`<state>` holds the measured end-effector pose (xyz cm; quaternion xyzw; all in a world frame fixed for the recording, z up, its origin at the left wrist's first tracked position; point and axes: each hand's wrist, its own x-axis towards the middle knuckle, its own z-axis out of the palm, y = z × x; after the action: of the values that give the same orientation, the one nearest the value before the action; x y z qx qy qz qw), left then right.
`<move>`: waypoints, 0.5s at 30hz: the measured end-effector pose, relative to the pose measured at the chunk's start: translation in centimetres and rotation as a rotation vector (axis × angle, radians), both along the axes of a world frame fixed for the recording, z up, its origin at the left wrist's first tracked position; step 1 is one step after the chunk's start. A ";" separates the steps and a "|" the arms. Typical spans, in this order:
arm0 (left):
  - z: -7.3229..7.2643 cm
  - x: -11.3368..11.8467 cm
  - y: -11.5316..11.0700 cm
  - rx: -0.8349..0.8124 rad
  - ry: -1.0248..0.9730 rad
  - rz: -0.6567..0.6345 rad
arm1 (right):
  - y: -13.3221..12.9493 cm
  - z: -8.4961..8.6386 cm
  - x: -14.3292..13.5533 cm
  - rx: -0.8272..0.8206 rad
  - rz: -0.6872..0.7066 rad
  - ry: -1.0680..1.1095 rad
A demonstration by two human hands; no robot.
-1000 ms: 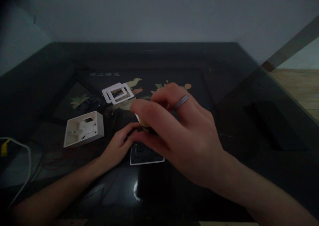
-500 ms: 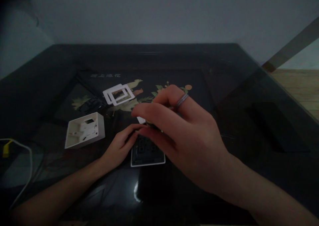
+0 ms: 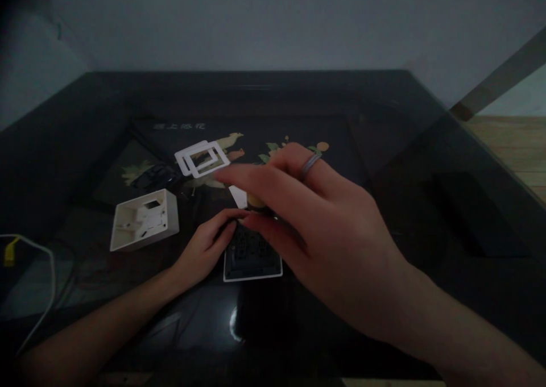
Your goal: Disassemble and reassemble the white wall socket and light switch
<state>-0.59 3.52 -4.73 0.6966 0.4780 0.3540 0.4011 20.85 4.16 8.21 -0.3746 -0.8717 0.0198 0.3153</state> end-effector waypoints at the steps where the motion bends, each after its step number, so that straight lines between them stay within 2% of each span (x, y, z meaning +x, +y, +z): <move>1: 0.0 0.0 0.0 0.000 -0.001 -0.001 | 0.0 0.2 0.1 -0.038 0.020 -0.016; 5: -0.2 0.0 0.0 0.002 -0.002 -0.006 | 0.1 0.3 0.5 -0.121 0.110 -0.041; 7: -0.2 0.0 0.0 0.002 -0.001 -0.006 | 0.1 0.0 0.4 -0.047 0.080 -0.015; 10: 0.0 0.0 0.0 -0.006 0.001 -0.005 | 0.2 -0.2 0.1 0.048 -0.035 0.005; 12: 0.0 0.0 -0.1 -0.010 0.001 -0.003 | 0.2 0.0 0.1 0.001 -0.038 -0.009; 15: 0.0 0.0 0.0 -0.007 0.000 0.000 | 0.1 0.5 0.6 -0.109 0.048 -0.027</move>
<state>-0.62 3.47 -4.73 0.6953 0.4793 0.3521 0.4036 21.41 4.29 8.70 -0.3702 -0.8824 0.0696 0.2820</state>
